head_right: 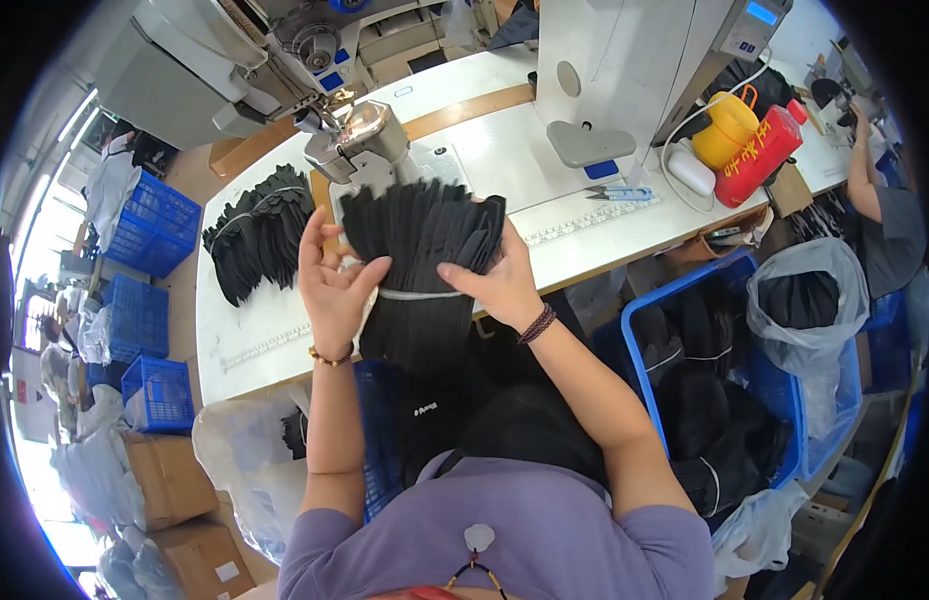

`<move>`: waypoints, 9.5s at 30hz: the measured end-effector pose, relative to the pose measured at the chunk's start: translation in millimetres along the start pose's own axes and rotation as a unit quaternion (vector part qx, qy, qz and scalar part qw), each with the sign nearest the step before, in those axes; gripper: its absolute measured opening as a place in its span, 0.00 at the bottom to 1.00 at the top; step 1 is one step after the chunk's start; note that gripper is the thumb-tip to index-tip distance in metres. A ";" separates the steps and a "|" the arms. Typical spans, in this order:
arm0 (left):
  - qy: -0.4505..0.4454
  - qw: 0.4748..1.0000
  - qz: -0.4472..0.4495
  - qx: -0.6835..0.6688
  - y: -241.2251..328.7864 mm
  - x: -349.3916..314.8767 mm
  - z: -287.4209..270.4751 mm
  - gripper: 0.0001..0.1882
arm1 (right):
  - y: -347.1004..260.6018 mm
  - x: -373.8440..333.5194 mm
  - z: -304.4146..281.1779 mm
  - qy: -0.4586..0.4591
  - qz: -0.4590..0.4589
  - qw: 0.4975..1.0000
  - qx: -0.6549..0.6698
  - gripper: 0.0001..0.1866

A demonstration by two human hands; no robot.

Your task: The recorder counts and sorts black shoe uppers, organizing them into bundles and placing them into a plastic bag.

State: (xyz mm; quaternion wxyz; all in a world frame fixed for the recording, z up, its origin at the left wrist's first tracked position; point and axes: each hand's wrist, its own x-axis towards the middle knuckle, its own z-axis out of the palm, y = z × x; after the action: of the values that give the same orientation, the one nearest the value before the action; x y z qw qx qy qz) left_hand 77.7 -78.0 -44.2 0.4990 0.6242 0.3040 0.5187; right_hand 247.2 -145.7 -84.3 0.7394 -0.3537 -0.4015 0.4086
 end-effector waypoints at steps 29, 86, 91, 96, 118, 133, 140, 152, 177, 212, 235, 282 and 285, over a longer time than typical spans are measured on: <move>-0.179 0.838 0.229 0.461 101.1 13.5 -13.0 0.42 | -21.3 29.4 43.4 -0.257 -0.058 0.964 -0.009 0.23; -0.113 0.990 0.036 -0.072 6.2 -25.9 -50.0 0.83 | 10.8 14.1 37.5 0.084 -0.180 0.959 -0.200 0.48; 0.000 0.996 0.079 -0.041 4.3 4.9 -25.1 0.70 | -2.0 15.3 36.8 -0.046 -0.236 0.838 -0.490 0.48; -0.004 0.994 0.099 0.037 9.2 15.9 -30.2 0.67 | -27.8 51.5 26.1 -0.206 -0.061 0.932 -0.293 0.54; -0.123 0.889 0.243 0.369 55.0 46.9 8.4 0.50 | -14.3 45.4 10.9 -0.108 -0.168 0.958 -0.203 0.25; -0.109 0.878 0.275 0.376 55.5 40.5 8.2 0.25 | -12.1 30.6 7.9 -0.058 -0.226 0.950 -0.210 0.25; -0.102 0.873 0.280 0.386 53.9 39.7 6.6 0.24 | -6.0 31.8 12.1 -0.019 -0.346 0.892 -0.289 0.22; -0.113 0.877 0.263 0.386 53.1 41.6 3.1 0.22 | -15.3 27.4 16.3 0.057 -0.281 0.893 -0.347 0.12; -0.107 0.885 0.278 0.358 50.6 40.3 4.3 0.17 | -13.6 26.6 19.1 0.036 -0.307 0.890 -0.336 0.16; -0.182 0.884 0.257 0.345 60.2 35.5 -8.9 0.18 | -23.9 26.9 20.4 -0.009 -0.271 0.888 -0.371 0.15; -0.181 0.926 0.179 0.279 63.2 45.9 -18.7 0.24 | -11.1 21.4 14.1 0.072 -0.242 0.904 -0.346 0.19; -0.117 0.937 0.224 0.241 36.9 39.5 -5.7 0.34 | -19.8 36.8 32.0 0.036 -0.180 0.939 -0.289 0.09; -0.092 0.946 0.211 0.230 35.9 33.8 -4.4 0.33 | -20.3 36.4 34.0 0.027 -0.204 0.928 -0.311 0.10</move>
State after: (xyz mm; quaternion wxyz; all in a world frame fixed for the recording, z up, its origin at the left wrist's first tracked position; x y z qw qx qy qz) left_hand 77.9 -57.6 1.0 0.2468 0.8170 0.2292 0.4680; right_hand 236.2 -115.2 -41.4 0.6700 -0.4877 -0.5518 0.0940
